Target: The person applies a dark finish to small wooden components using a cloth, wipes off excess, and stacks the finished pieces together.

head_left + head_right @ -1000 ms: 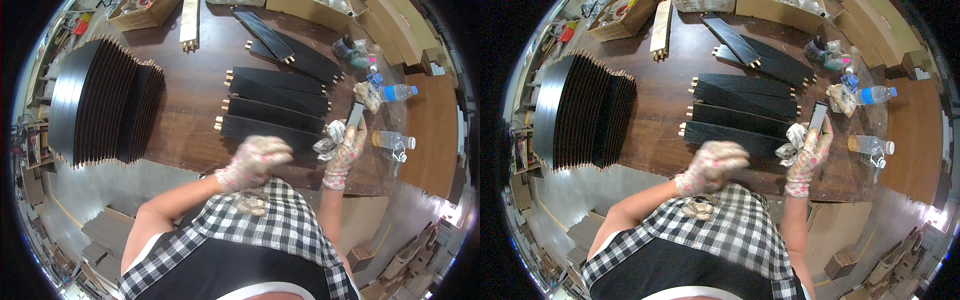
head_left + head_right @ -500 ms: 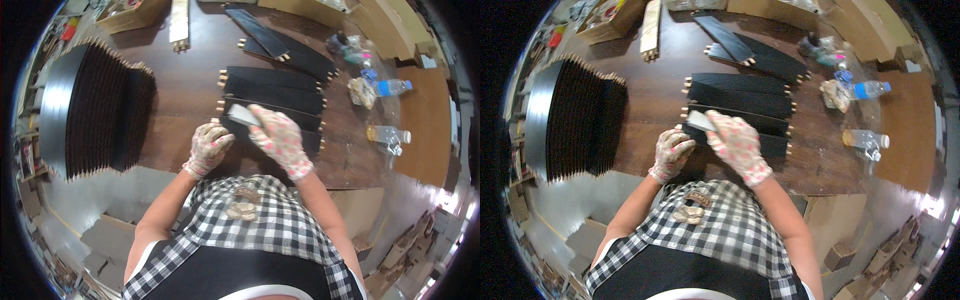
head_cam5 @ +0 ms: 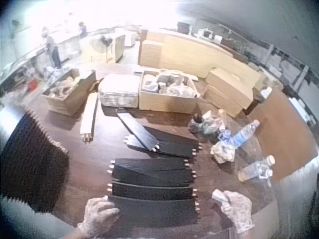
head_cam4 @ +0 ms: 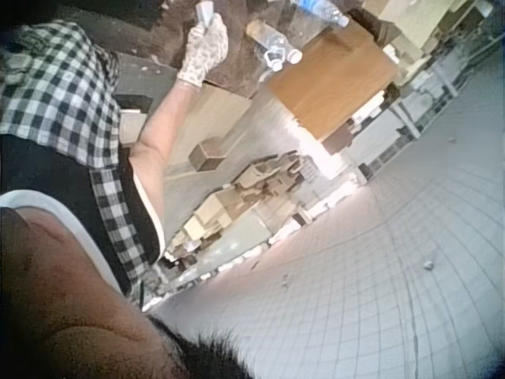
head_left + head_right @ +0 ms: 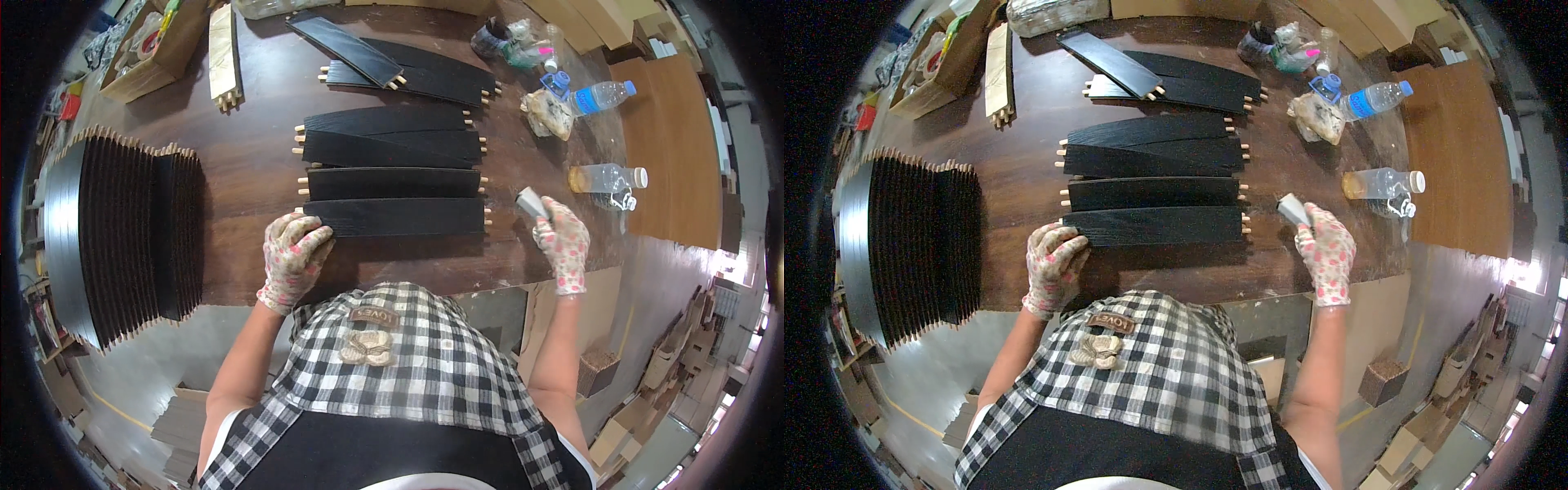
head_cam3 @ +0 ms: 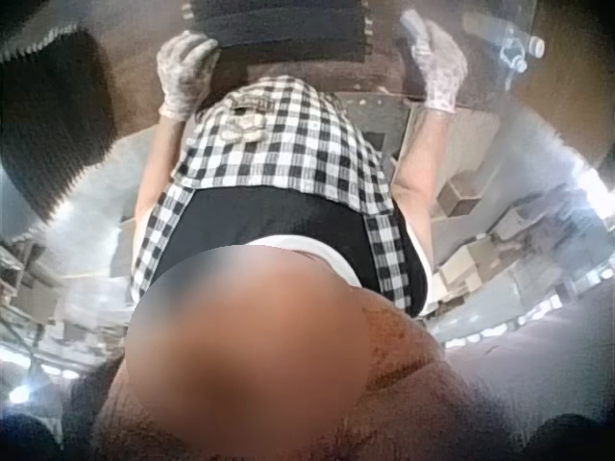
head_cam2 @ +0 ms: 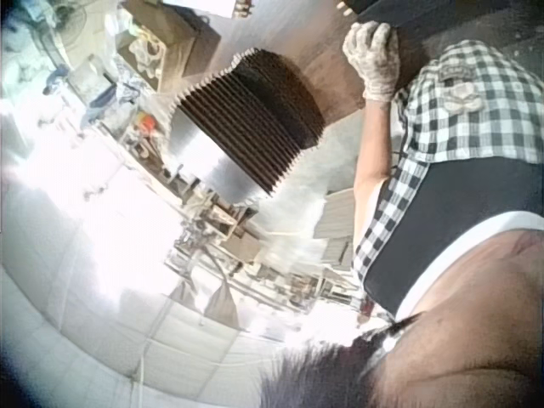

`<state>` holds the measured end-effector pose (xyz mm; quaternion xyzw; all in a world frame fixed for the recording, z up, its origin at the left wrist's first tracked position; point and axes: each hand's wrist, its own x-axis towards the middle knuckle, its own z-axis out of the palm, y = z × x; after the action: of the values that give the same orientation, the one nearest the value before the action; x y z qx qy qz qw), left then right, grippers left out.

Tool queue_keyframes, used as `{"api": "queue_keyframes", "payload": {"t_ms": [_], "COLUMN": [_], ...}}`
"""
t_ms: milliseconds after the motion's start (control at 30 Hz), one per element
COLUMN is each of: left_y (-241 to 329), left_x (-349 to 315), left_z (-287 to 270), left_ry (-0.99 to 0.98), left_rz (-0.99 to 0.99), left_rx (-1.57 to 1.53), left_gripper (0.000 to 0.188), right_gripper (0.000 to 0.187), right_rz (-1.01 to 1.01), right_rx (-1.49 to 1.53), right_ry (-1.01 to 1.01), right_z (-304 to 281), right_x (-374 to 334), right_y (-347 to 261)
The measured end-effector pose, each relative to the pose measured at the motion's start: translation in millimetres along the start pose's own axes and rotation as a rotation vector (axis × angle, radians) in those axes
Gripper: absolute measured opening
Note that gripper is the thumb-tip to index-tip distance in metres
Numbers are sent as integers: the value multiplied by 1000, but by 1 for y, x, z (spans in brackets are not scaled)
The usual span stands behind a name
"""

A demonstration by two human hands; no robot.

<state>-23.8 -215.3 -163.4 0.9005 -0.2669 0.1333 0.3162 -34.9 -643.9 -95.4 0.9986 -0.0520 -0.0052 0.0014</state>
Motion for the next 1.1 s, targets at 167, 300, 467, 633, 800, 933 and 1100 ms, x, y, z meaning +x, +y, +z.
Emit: {"api": "queue_keyframes", "payload": {"t_ms": [167,300,467,633,800,933,1100], "left_y": [4,-1,0,-2,-4,-7,-7], "left_x": [9,9,11,9,7,9,12], "left_z": [5,10,11,8,10,10,8], "left_ry": [0,-20,-29,-28,-23,-39,-46], "left_rz": [-56,-44,-8,-23,-7,2,-4], "left_rx": [37,10,2,12,-23,3,-2], "left_gripper": [45,46,42,44,43,41,41], "right_gripper": [37,36,47,15,38,36,37], "right_rz": [-2,-366,-458,-131,278,77,172], "right_rx": [592,650,535,327,920,669,712], "right_ry": [212,367,356,444,355,322,224], "right_z": [-4,31,60,86,35,50,60], "right_x": [3,28,43,43,-26,-73,-79], "right_y": [-104,-195,-237,-113,-34,-54,-75]}}
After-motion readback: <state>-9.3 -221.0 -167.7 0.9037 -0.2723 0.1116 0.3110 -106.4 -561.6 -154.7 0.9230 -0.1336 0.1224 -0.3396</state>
